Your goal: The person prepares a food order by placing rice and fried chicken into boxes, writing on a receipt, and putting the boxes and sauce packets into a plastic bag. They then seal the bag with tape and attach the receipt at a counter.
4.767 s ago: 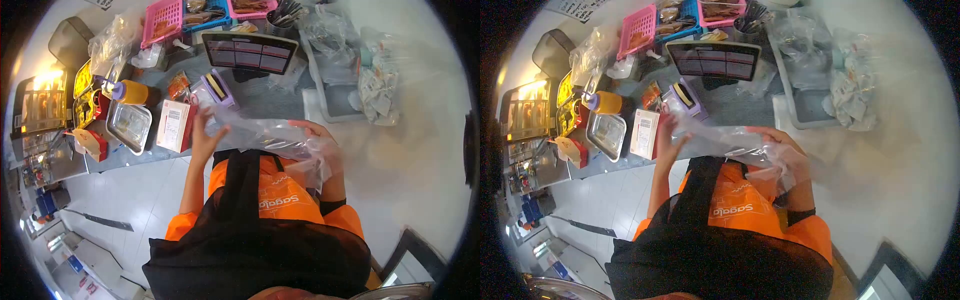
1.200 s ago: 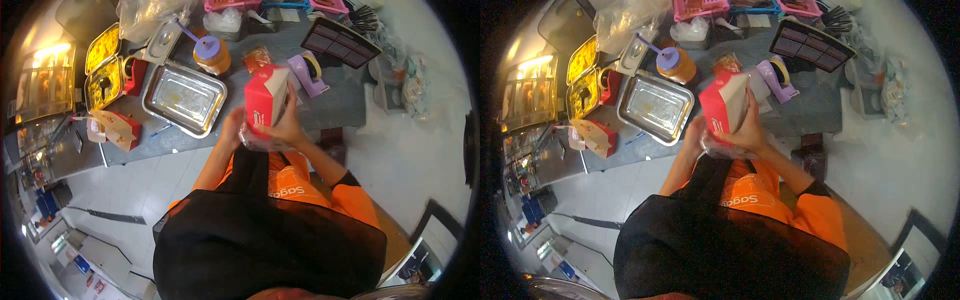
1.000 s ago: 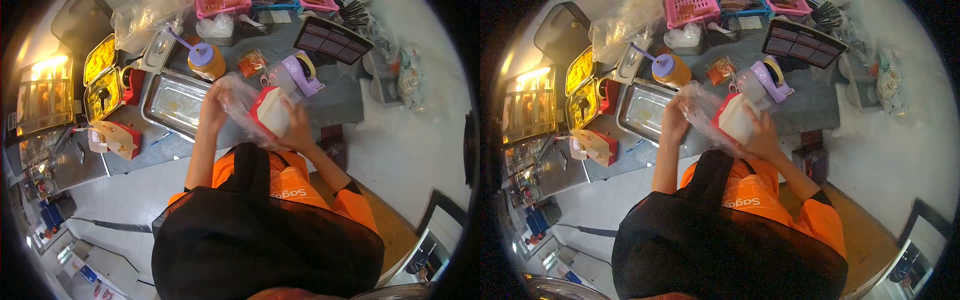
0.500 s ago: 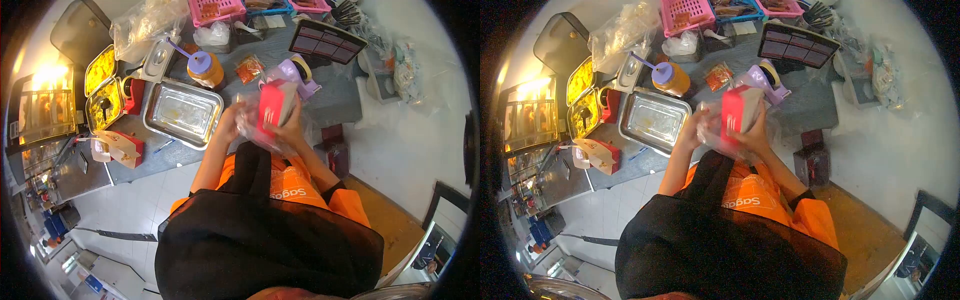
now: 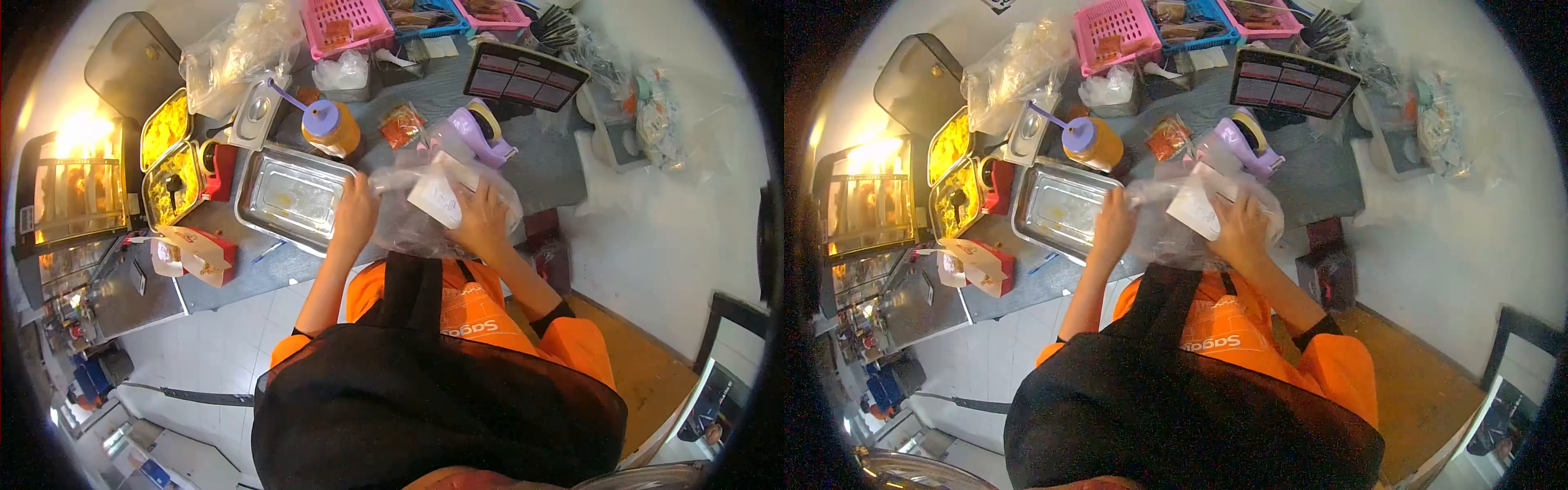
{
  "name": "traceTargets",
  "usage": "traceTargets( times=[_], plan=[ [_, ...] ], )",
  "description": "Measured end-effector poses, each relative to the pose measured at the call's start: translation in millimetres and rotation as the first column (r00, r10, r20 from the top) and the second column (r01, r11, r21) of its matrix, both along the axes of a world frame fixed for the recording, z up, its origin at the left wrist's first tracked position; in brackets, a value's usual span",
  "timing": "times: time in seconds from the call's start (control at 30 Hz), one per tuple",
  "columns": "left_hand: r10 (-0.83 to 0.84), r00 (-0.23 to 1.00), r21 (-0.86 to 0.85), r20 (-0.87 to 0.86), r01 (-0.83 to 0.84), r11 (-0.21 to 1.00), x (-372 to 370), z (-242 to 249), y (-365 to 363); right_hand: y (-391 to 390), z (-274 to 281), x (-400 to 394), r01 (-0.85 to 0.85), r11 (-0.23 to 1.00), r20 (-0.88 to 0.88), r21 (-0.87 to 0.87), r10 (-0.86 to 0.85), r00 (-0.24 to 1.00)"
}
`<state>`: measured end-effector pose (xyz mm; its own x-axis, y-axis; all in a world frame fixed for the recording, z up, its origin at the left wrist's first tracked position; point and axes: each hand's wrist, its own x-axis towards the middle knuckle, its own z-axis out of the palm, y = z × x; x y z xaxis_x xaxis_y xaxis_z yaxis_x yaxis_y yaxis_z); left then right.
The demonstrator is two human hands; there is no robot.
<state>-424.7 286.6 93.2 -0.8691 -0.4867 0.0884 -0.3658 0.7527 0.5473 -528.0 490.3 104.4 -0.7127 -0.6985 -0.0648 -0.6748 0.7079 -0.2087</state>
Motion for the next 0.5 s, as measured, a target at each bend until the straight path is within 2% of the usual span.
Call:
traceTargets(
  times=[0.07,0.1,0.13,0.17,0.2,0.23,0.27,0.3,0.33,0.37,0.4,0.43,0.47,0.5],
  plan=[
    [-0.217,0.972,-0.076,0.089,0.224,0.972,13,-12,15,-14,1,-1,0.001,1.000,0.001,-0.015,-0.001,1.000],
    [-0.187,0.970,0.136,0.155,0.167,0.977,9,-9,20,-20,-12,-2,-0.082,0.996,-0.061,0.032,0.084,0.995],
    [-0.180,0.972,0.128,0.154,0.161,0.979,9,-4,14,-25,-25,-4,-0.162,0.983,-0.121,0.084,0.171,0.978],
    [-0.014,0.991,0.213,0.136,-0.016,0.977,7,25,6,-26,-36,-6,-0.190,0.968,-0.094,0.165,0.207,0.974],
    [0.156,0.979,0.298,0.130,-0.188,0.936,5,48,-2,-27,-33,-9,-0.197,0.967,-0.100,0.158,0.215,0.972],
    [0.200,0.977,0.478,0.076,-0.212,0.853,6,57,-8,-29,-26,-13,-0.230,0.942,0.063,0.245,0.222,0.973],
    [0.217,0.974,0.475,0.065,-0.221,0.852,9,49,-11,-31,-18,-18,-0.277,0.903,0.223,0.328,0.211,0.952],
    [0.204,0.972,0.450,0.113,-0.234,0.862,15,29,-12,-30,-10,-18,-0.294,0.926,0.178,0.238,0.255,0.950],
    [0.192,0.968,0.426,0.163,-0.245,0.871,19,19,-12,-38,-7,-28,-0.305,0.923,0.168,0.233,0.271,0.948],
    [0.190,0.967,0.482,0.169,-0.250,0.840,17,24,-8,-46,-5,-39,-0.444,0.888,0.251,-0.118,0.459,0.852],
    [0.210,0.964,0.479,0.160,-0.262,0.838,17,24,-5,-54,-2,-51,-0.497,0.736,0.262,-0.460,0.648,0.716],
    [0.239,0.965,0.480,0.109,-0.262,0.837,17,24,-2,-91,30,-74,-0.551,0.788,0.367,-0.276,0.616,0.697],
    [0.267,0.962,0.477,0.058,-0.261,0.839,17,24,-1,-129,36,-100,-0.433,0.822,0.354,-0.370,0.555,0.753],
    [0.321,0.933,0.551,0.164,-0.356,0.755,10,49,5,-166,41,-123,-0.303,0.834,0.355,-0.461,0.486,0.798]
  ],
)
